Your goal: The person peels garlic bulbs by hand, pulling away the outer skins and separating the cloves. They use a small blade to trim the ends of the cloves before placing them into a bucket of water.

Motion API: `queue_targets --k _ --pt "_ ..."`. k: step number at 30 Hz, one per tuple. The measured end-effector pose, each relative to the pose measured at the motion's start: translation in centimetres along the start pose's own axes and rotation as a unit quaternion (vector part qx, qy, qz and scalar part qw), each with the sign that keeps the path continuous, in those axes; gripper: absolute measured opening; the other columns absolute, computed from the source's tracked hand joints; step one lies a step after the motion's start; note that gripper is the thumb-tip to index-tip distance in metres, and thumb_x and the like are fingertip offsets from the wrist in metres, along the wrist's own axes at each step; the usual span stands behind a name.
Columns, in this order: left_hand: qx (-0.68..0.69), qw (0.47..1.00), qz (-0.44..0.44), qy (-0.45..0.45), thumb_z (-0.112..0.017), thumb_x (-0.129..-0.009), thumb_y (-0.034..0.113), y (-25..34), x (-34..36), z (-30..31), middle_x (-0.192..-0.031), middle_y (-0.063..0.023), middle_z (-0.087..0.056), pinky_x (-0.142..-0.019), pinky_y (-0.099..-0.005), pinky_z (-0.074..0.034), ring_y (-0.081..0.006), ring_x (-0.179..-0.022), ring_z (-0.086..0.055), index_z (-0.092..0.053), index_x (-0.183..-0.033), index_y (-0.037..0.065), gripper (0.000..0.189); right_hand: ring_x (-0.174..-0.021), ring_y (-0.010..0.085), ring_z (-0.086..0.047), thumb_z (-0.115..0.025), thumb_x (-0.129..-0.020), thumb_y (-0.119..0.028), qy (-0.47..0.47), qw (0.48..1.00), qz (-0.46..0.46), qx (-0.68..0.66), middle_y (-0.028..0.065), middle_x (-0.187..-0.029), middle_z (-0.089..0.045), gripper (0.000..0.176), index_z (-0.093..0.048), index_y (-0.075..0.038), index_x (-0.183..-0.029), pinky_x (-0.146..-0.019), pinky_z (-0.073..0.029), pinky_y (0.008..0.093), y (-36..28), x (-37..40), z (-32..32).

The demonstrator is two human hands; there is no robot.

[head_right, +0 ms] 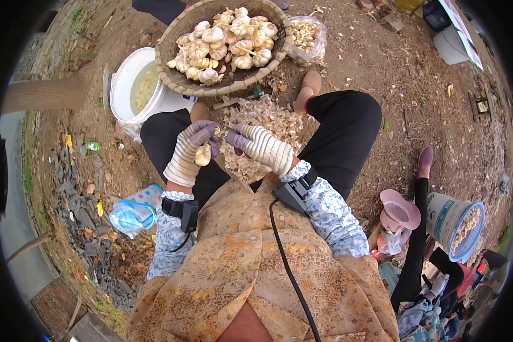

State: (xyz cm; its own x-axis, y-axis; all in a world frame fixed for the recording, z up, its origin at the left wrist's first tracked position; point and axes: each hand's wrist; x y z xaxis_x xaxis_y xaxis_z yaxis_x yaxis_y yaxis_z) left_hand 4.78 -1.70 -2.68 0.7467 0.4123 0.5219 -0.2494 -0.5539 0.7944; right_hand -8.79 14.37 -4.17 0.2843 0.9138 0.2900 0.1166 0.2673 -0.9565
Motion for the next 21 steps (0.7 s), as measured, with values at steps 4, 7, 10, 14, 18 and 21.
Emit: queue_targets --k 4,7,10,14,18,21 --pt "-0.034 0.999 -0.004 -0.004 -0.071 -0.087 0.017 -0.1 -0.1 0.1 -0.075 -0.0040 -0.062 -0.051 -0.0228 -0.047 -0.0110 -0.058 -0.058 -0.066 -0.098 0.000 0.021 -0.061 0.0101 -0.050 -0.054 -0.098 -0.036 -0.018 1.000 0.005 0.020 0.0013 -0.071 -0.059 0.034 -0.063 -0.003 -0.100 -0.056 -0.042 0.0266 -0.2 0.0 -0.3" --pt "-0.071 0.997 -0.013 -0.002 -0.070 -0.088 0.017 -0.1 -0.2 -0.1 -0.070 -0.0036 -0.061 -0.050 -0.0229 -0.046 -0.0118 -0.054 -0.058 -0.066 -0.097 0.001 0.018 -0.062 0.0112 -0.052 -0.054 -0.098 -0.035 -0.023 0.999 0.034 0.016 0.0028 -0.071 -0.060 0.034 -0.063 -0.003 -0.101 -0.057 -0.042 0.0272 -0.1 0.1 -0.6" --pt "-0.152 0.987 -0.054 -0.004 -0.070 -0.088 0.017 -0.1 -0.4 0.2 -0.070 -0.0024 -0.061 -0.050 -0.0225 -0.045 -0.0098 -0.056 -0.058 -0.067 -0.097 0.001 0.018 -0.064 0.0122 -0.054 -0.055 -0.099 -0.031 -0.038 0.999 0.015 0.007 0.0042 -0.071 -0.060 0.030 -0.064 -0.002 -0.100 -0.059 -0.044 0.0280 0.1 -0.1 -0.7" --pt "-0.114 0.993 -0.012 -0.032 -0.069 -0.088 0.016 0.6 0.0 0.4 -0.071 -0.0023 -0.061 -0.050 -0.0221 -0.045 -0.0090 -0.057 -0.057 -0.068 -0.096 0.001 0.018 -0.066 0.0130 -0.056 -0.057 -0.098 -0.027 -0.044 0.999 0.021 0.008 0.0043 -0.071 -0.060 0.027 -0.065 -0.001 -0.102 -0.061 -0.046 0.0286 1.0 -0.3 -0.9" --pt "0.040 0.996 0.057 -0.063 -0.068 -0.089 0.018 -0.3 0.1 1.1 -0.072 -0.0039 -0.063 -0.049 -0.0231 -0.046 -0.0116 -0.057 -0.059 -0.068 -0.098 0.000 0.020 -0.069 0.0144 -0.060 -0.060 -0.096 -0.025 -0.013 0.985 0.122 0.121 0.0078 -0.077 -0.065 0.028 -0.064 -0.001 -0.110 -0.065 -0.049 0.0295 2.1 -0.4 -1.2" --pt "0.113 0.985 0.078 -0.109 -0.072 -0.086 0.018 -0.7 0.1 1.4 -0.079 -0.0059 -0.066 -0.051 -0.0252 -0.049 -0.0123 -0.060 -0.061 -0.067 -0.100 -0.001 0.023 -0.069 0.0148 -0.061 -0.060 -0.096 -0.025 0.021 0.960 0.177 0.214 0.0102 -0.082 -0.068 0.030 -0.064 -0.001 -0.114 -0.065 -0.050 0.0298 2.3 -0.5 -1.0"
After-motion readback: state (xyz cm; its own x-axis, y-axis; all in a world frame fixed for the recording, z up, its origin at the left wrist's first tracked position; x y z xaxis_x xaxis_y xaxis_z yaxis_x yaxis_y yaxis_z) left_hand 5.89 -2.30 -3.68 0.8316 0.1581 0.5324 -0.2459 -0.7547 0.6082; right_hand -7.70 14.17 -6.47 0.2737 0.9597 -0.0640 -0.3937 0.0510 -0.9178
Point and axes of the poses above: each hand's wrist, its own x-axis away from the middle knuckle, its own z-axis out of the back of the hand, y = z × x
